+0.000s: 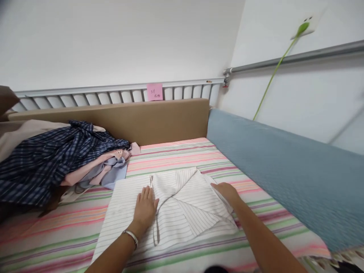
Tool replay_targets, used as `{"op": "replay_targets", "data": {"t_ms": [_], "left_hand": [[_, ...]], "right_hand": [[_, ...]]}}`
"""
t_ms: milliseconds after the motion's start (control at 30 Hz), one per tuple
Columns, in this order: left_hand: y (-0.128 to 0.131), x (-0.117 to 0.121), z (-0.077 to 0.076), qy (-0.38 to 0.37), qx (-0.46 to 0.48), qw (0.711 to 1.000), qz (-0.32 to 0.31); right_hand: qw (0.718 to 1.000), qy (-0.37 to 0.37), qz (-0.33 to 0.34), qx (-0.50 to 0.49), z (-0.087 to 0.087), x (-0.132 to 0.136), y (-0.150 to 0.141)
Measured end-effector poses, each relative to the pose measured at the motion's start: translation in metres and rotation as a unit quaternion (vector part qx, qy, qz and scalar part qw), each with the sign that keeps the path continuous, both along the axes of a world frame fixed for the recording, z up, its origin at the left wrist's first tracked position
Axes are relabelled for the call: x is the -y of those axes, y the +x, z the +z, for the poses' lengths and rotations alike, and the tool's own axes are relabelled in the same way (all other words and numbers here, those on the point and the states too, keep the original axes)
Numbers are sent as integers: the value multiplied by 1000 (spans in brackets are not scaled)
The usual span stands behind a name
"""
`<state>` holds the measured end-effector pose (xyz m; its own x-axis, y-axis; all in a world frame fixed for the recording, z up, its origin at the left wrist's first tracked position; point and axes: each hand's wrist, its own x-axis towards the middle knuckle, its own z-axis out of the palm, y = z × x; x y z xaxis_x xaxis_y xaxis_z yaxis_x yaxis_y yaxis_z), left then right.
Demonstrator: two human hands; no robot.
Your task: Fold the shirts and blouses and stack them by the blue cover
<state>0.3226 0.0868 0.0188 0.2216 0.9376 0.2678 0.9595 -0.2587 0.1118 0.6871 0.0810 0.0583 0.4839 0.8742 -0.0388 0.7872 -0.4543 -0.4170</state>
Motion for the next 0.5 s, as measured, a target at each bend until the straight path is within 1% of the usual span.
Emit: {"op": "replay_targets", "data": {"t_ms": [67, 100, 167, 233, 300, 367, 433, 500], "left_hand": [[1, 2, -5, 1, 0, 1000, -7], [1, 3, -6, 2, 1, 1000, -11], [1, 3, -4, 0, 9, 1000, -16], [2, -3, 2, -9, 30, 999, -18], [5, -15, 11, -23, 50, 998, -14], [8, -32, 18, -48, 54, 997, -4], [10, -51, 22, -78, 47, 996, 1], [12, -64, 23, -99, 44, 994, -7]], "right_hand": [[999, -24, 12, -40, 1, -9, 0], [997, -25, 20, -66, 2, -11, 0], [995, -1, 27, -99, 7, -14, -1], [994, 21, 36, -101, 16, -16, -2], [996, 22, 48, -74, 26, -16, -4], [996, 26, 63, -51, 38, -17, -7], [996, 33, 74, -45, 51, -18, -10], [995, 38, 85, -44, 63, -17, -14]]}}
